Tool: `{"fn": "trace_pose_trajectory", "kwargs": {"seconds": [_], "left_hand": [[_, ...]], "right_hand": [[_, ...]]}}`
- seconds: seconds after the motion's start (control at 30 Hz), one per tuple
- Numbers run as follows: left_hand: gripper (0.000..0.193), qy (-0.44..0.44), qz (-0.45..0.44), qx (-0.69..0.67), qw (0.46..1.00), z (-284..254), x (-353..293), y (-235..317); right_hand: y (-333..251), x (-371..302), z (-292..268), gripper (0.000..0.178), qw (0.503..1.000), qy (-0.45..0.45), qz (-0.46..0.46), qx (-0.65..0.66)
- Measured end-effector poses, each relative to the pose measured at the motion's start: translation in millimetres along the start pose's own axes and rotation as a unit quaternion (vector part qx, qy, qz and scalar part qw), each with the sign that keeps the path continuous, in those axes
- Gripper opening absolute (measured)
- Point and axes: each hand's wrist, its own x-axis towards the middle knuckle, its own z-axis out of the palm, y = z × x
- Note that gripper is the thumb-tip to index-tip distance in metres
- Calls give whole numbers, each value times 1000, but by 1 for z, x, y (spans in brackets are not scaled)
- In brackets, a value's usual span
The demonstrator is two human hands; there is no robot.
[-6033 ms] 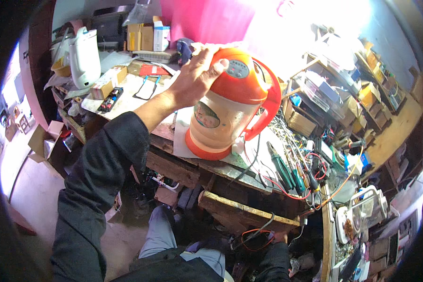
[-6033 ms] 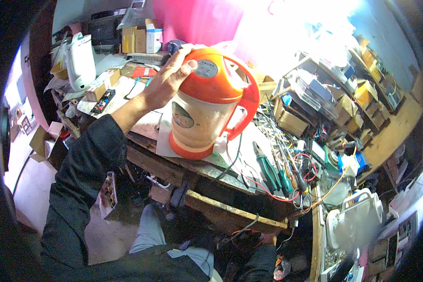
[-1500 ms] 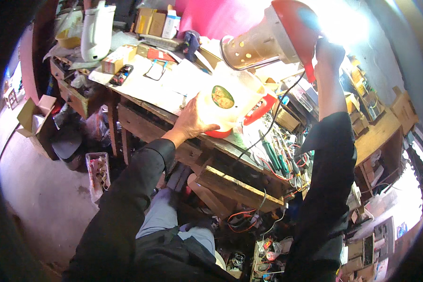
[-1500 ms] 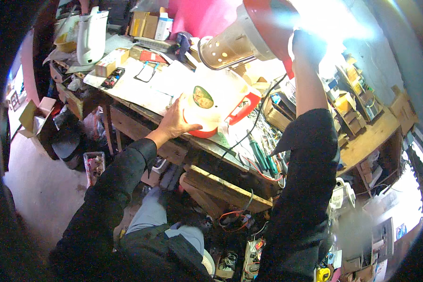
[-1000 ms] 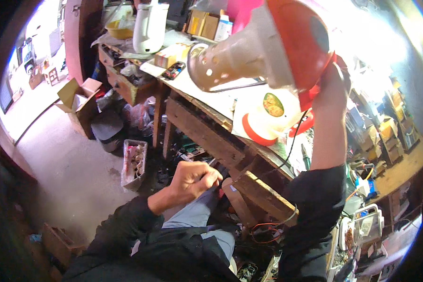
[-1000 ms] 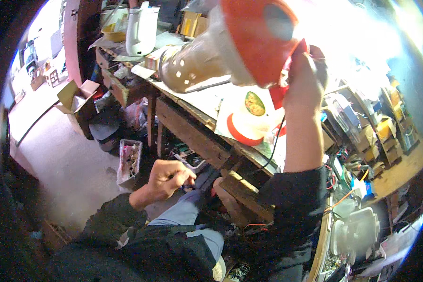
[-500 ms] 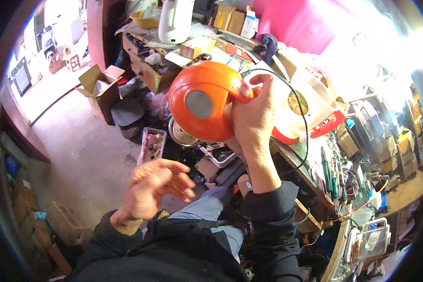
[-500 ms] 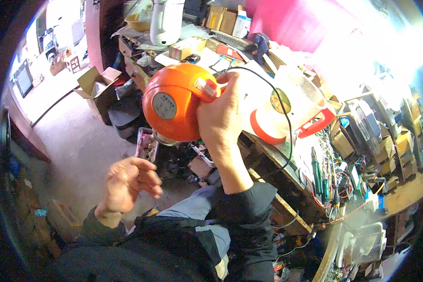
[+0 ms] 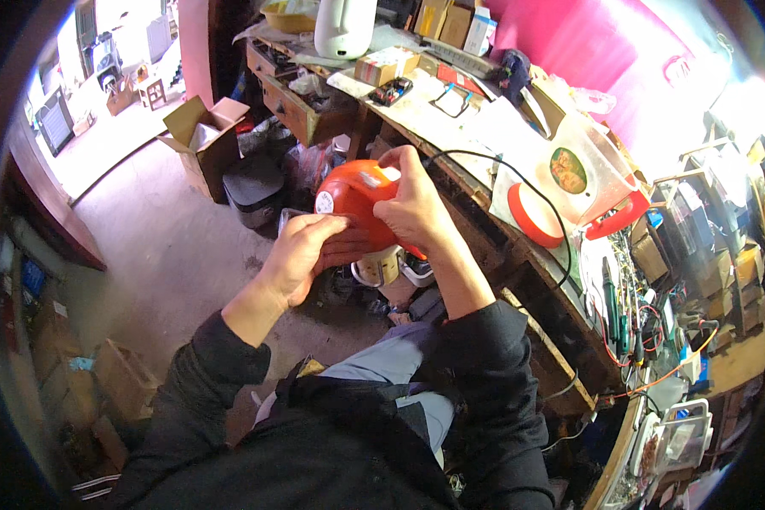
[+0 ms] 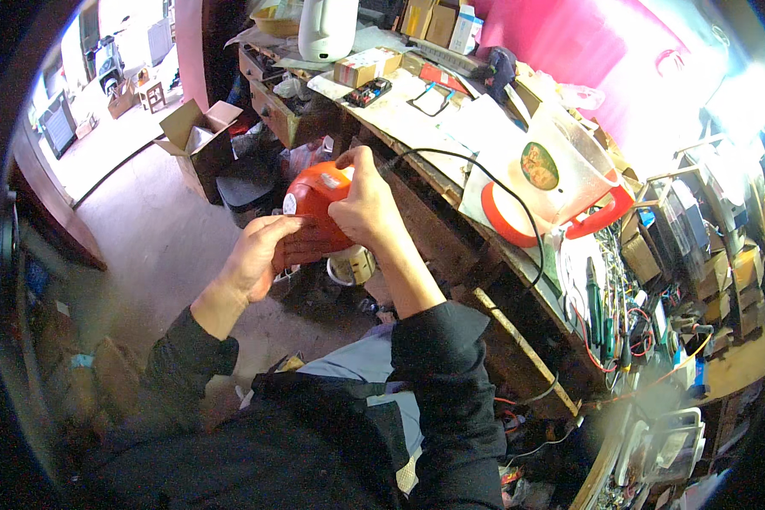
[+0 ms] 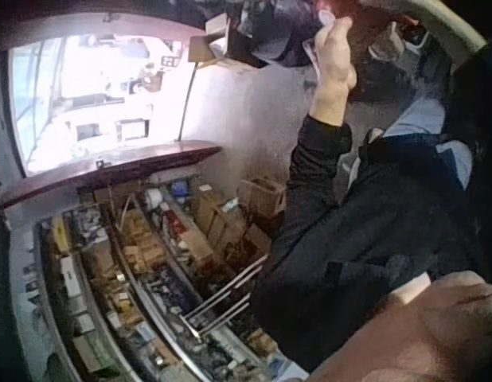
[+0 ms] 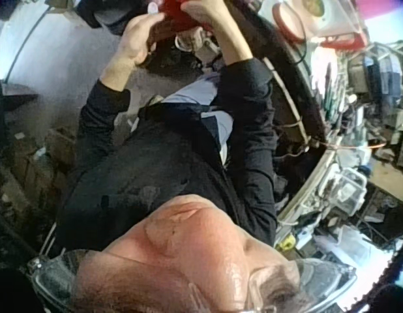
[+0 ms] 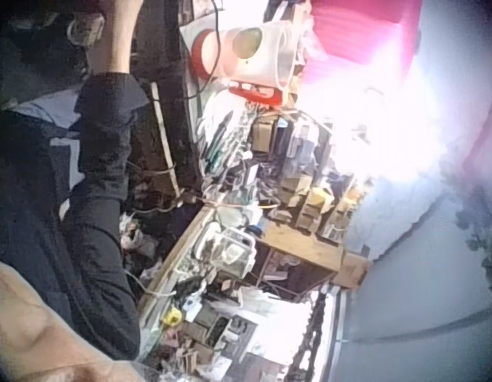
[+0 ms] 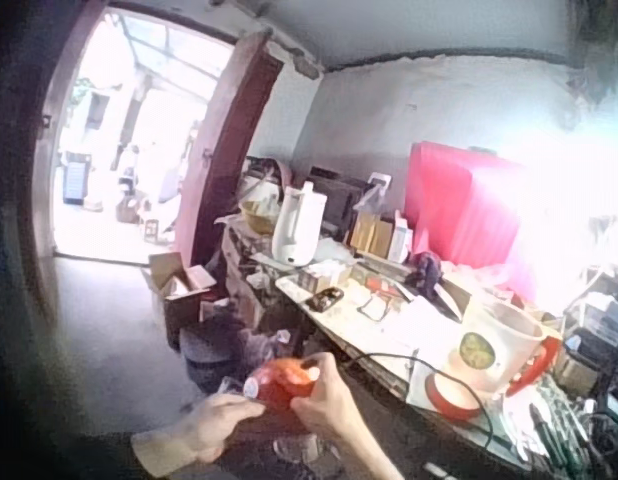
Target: The person assembles a red and white electric kettle by screwing the lid onto the body. They then handle a white electric kettle, remove its lid, and pour water from the red kettle into the white one. Finally, they reassemble the white kettle and place it on the workbench.
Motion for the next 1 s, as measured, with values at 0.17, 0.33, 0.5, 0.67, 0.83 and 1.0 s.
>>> {"fn": "trace_pose_trajectory", "kwargs": {"seconds": [0.17,0.33,0.5,0.67,0.83,1.0], "left_hand": [[29,27,-68,-53,996,-24,31,7],[45,93,-163,-111,976,-53,35,0],[41,102,-203,-133,965,-93,11,-28],[26,183,-174,-58,966,-109,-22,-39],[27,133,-66,-97,984,-132,-37,-51],[34,92,43,-120,988,-110,-65,-62]], "right_hand": [[4,-24,60,46,992,43,-56,-103],[8,-52,124,31,951,55,-168,-253],[5,-81,164,17,905,-4,-249,-344],[-1,-107,194,20,883,9,-289,-369],[-5,-137,198,37,893,15,-286,-348],[-9,-164,171,42,893,-57,-312,-319]]}}
